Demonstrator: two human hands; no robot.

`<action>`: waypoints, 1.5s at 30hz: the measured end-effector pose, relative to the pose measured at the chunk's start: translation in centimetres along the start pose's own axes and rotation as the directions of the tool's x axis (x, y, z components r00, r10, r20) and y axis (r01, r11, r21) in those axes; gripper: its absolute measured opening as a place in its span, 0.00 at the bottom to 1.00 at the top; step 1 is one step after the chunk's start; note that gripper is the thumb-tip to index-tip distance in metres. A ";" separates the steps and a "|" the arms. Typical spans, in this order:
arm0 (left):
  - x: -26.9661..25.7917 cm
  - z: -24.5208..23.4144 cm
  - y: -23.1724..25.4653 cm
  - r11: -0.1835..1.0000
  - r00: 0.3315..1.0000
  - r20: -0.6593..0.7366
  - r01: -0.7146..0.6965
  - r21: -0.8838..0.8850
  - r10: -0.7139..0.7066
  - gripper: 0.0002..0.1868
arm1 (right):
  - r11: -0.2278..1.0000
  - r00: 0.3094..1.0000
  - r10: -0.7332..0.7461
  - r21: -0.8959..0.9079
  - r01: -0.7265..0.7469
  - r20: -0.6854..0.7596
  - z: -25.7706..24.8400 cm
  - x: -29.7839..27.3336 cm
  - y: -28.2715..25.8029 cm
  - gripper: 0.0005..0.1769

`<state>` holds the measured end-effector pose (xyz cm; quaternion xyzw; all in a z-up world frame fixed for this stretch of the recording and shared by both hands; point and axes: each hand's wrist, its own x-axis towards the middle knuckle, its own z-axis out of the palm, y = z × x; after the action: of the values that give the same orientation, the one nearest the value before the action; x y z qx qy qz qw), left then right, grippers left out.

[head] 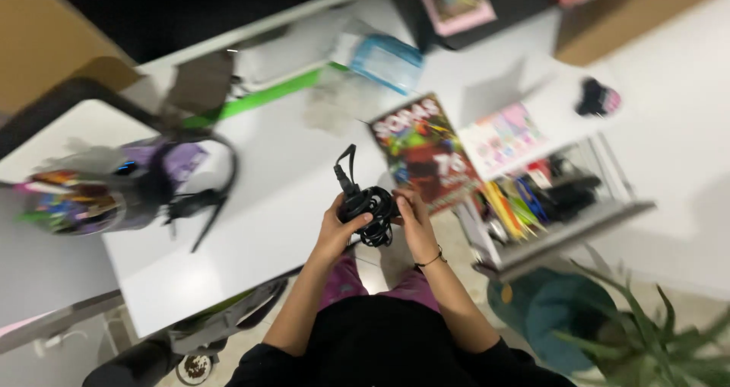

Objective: The person coils a black power cable and places it into a drawer. They then retrieve a small blue packet, open it, and place it in the drawer. Finally, they take a pink book from the drawer and wipe its cover with a white cloth.

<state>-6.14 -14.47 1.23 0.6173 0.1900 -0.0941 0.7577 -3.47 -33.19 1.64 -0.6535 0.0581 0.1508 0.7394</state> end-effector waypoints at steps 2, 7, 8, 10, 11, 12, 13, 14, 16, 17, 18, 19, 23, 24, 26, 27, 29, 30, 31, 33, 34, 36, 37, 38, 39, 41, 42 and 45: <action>-0.7 3.8 -0.8 0.999 0.999 0.024 0.020 0.034 -0.021 0.44 | 0.997 0.999 0.044 -0.056 -0.045 -0.032 -3.4 -1.6 -1.2 0.29; -2.5 13.2 -3.4 0.991 0.996 0.082 0.033 0.132 -0.044 0.41 | 0.981 0.981 0.079 -0.162 -0.108 -0.179 -12.3 -5.0 -1.4 0.29; -2.8 14.9 -4.1 0.993 0.994 0.095 0.047 0.110 -0.057 0.45 | 0.974 0.980 0.101 -0.183 -0.133 -0.174 -13.7 -6.0 -2.0 0.29; -3.4 18.3 -5.6 0.994 0.990 0.119 0.065 0.089 -0.075 0.49 | 0.966 0.975 0.124 -0.203 -0.161 -0.183 -16.9 -7.5 -2.5 0.29; -3.7 19.9 -6.4 0.994 0.989 0.123 0.069 0.082 -0.079 0.45 | 0.955 0.972 0.143 -0.231 -0.186 -0.187 -18.5 -8.0 -2.4 0.30; -4.2 21.3 -7.3 0.994 0.989 0.120 0.080 0.075 -0.089 0.42 | 0.942 0.967 0.171 -0.257 -0.217 -0.189 -20.1 -8.8 -2.2 0.31; -4.7 22.6 -7.9 0.993 0.987 0.127 0.091 0.077 -0.101 0.42 | 0.940 0.963 0.180 -0.254 -0.228 -0.198 -21.8 -9.6 -1.8 0.31; -5.0 23.7 -8.4 0.990 0.985 0.130 0.098 0.097 -0.111 0.42 | 0.931 0.959 0.194 -0.270 -0.246 -0.206 -23.1 -10.1 -1.5 0.32; -5.3 25.3 -9.4 0.987 0.983 0.134 0.110 0.120 -0.126 0.42 | 0.921 0.953 0.212 -0.281 -0.269 -0.217 -25.1 -11.1 -1.4 0.33; -5.2 25.9 -10.0 0.977 0.977 0.141 0.139 0.163 -0.162 0.46 | 0.914 0.948 0.226 -0.287 -0.286 -0.223 -25.7 -11.5 -1.6 0.33; -5.4 26.4 -10.7 0.964 0.969 0.141 0.172 0.205 -0.203 0.50 | 0.905 0.943 0.246 -0.295 -0.307 -0.226 -26.2 -12.1 -1.7 0.34; -5.7 27.2 -9.8 0.961 0.967 0.137 0.182 0.206 -0.212 0.50 | 0.903 0.940 0.256 -0.292 -0.316 -0.225 -26.7 -12.4 -1.6 0.34; -5.1 29.0 -6.8 0.874 0.932 0.117 0.270 0.404 -0.342 0.57 | 0.889 0.930 0.311 -0.286 -0.357 -0.195 -28.7 -11.5 -0.2 0.35; -4.8 29.2 -6.3 0.843 0.914 0.105 0.311 0.438 -0.391 0.63 | 0.878 0.929 0.317 -0.311 -0.364 -0.193 -29.3 -11.1 0.4 0.36; -4.0 29.6 -5.6 0.838 0.906 0.107 0.326 0.438 -0.409 0.66 | 0.851 0.926 0.332 -0.367 -0.377 -0.181 -30.1 -10.1 0.0 0.37; -3.3 29.9 -5.1 0.833 0.899 0.113 0.336 0.439 -0.422 0.70 | 0.822 0.924 0.342 -0.422 -0.383 -0.172 -30.5 -9.3 -0.4 0.38; -2.5 30.8 -3.6 0.830 0.894 0.112 0.348 0.435 -0.433 0.69 | 0.814 0.928 0.344 -0.445 -0.372 -0.146 -31.8 -7.7 0.2 0.41; -2.4 31.0 -2.9 0.818 0.885 0.107 0.366 0.443 -0.453 0.69 | 0.810 0.927 0.354 -0.456 -0.369 -0.121 -32.3 -7.2 0.6 0.43; -2.1 31.2 -3.1 0.820 0.886 0.099 0.371 0.436 -0.454 0.69 | 0.808 0.927 0.357 -0.461 -0.367 -0.112 -31.7 -7.1 -1.7 0.43; -1.4 31.4 -3.6 0.815 0.884 0.099 0.371 0.444 -0.457 0.67 | 0.797 0.930 0.369 -0.512 -0.321 -0.010 -30.5 -7.0 -6.2 0.52; -1.1 31.7 -4.0 0.818 0.886 0.090 0.376 0.435 -0.455 0.67 | 0.794 0.929 0.371 -0.519 -0.317 0.001 -30.1 -6.9 -7.8 0.52; -0.9 32.3 -5.0 0.830 0.902 0.084 0.349 0.434 -0.423 0.60 | 0.815 0.917 0.367 -0.529 -0.235 0.158 -29.3 -6.7 -10.8 0.56; -0.6 32.5 -5.6 0.833 0.903 0.069 0.359 0.422 -0.424 0.60 | 0.812 0.911 0.374 -0.537 -0.231 0.174 -28.9 -6.1 -11.3 0.56; -0.4 32.7 -6.4 0.839 0.912 0.072 0.337 0.426 -0.403 0.55 | 0.822 0.906 0.362 -0.533 -0.200 0.219 -28.5 -5.6 -11.6 0.60; -0.3 33.0 -7.2 0.845 0.921 0.075 0.315 0.431 -0.382 0.51 | 0.833 0.899 0.350 -0.527 -0.170 0.264 -28.1 -5.2 -11.9 0.65; -0.2 34.1 -6.9 0.876 0.931 0.074 0.308 0.371 -0.359 0.50 | 0.813 0.877 0.374 -0.561 -0.155 0.301 -31.7 -3.7 -7.4 0.68; -0.8 35.1 -7.2 0.895 0.930 0.090 0.312 0.318 -0.356 0.49 | 0.790 0.856 0.413 -0.590 -0.167 0.311 -33.9 -3.7 -5.2 0.71; -1.9 37.2 -7.9 0.926 0.942 0.040 0.319 0.202 -0.333 0.48 | 0.804 0.787 0.517 -0.505 -0.313 0.335 -37.9 -2.2 -3.2 0.71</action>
<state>-4.46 -52.49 1.01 0.6434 0.2518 -0.2594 0.6748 -0.33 -71.17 0.03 -0.7131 -0.0056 0.4720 0.5184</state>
